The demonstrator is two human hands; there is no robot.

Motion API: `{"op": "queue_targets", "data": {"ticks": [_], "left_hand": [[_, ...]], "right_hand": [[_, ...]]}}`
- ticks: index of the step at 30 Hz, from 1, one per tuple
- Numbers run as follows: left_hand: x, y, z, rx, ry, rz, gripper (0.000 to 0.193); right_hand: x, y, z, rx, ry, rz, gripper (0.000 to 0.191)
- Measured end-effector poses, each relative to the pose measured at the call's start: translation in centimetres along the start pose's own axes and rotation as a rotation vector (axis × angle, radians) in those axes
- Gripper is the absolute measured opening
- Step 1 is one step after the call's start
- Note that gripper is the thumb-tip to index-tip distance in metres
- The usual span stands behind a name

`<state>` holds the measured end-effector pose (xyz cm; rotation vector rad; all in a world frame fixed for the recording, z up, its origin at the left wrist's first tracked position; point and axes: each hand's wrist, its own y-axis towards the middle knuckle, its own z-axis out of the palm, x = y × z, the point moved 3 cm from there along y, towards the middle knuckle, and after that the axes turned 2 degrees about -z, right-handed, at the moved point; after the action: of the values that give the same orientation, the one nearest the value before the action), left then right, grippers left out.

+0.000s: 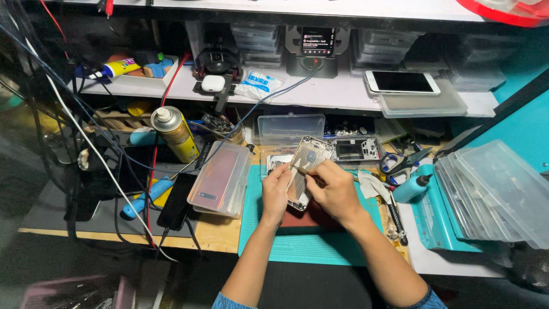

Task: The person works on a disassembled phone at a repair bench, holding the phone chassis with one hand while using a small hand tool with the other to pry and reposition internal components. They repeatedly reposition the phone, work on its inner frame, and place small parts on the mat beside the device.

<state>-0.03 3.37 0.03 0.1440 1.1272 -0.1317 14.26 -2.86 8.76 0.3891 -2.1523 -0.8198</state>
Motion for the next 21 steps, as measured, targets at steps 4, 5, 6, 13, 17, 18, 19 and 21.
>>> {"op": "queue_targets", "data": {"ticks": [4, 5, 6, 13, 17, 18, 19, 21], "left_hand": [[-0.1, -0.1, 0.0, 0.015, -0.041, -0.002, 0.031], [-0.1, -0.1, 0.0, 0.015, -0.044, -0.003, 0.031], [0.0, -0.1, 0.0, 0.015, -0.046, -0.005, 0.031], [-0.1, 0.1, -0.1, 0.027, -0.015, -0.033, 0.030], [-0.4, 0.2, -0.4, 0.092, 0.157, -0.033, 0.029], [-0.4, 0.2, -0.4, 0.103, 0.222, -0.024, 0.029], [-0.4, 0.2, -0.3, 0.084, 0.268, 0.001, 0.029], [-0.3, 0.2, -0.2, 0.045, 0.358, 0.052, 0.028]], "right_hand": [[0.0, 0.0, 0.0, 0.008, 0.025, 0.040, 0.010], [0.0, 0.0, 0.0, 0.007, 0.024, 0.039, 0.010], [0.0, 0.0, 0.0, 0.006, 0.022, 0.037, 0.010], [-0.5, -0.1, 0.1, 0.021, 0.047, 0.059, 0.010], [-0.8, -0.2, 0.2, 0.025, 0.075, 0.064, 0.012], [-0.9, -0.3, 0.3, 0.023, 0.078, 0.057, 0.012], [-1.0, -0.3, 0.2, 0.022, 0.067, 0.054, 0.013], [-1.1, -0.4, 0.5, 0.021, 0.043, 0.046, 0.013]]}}
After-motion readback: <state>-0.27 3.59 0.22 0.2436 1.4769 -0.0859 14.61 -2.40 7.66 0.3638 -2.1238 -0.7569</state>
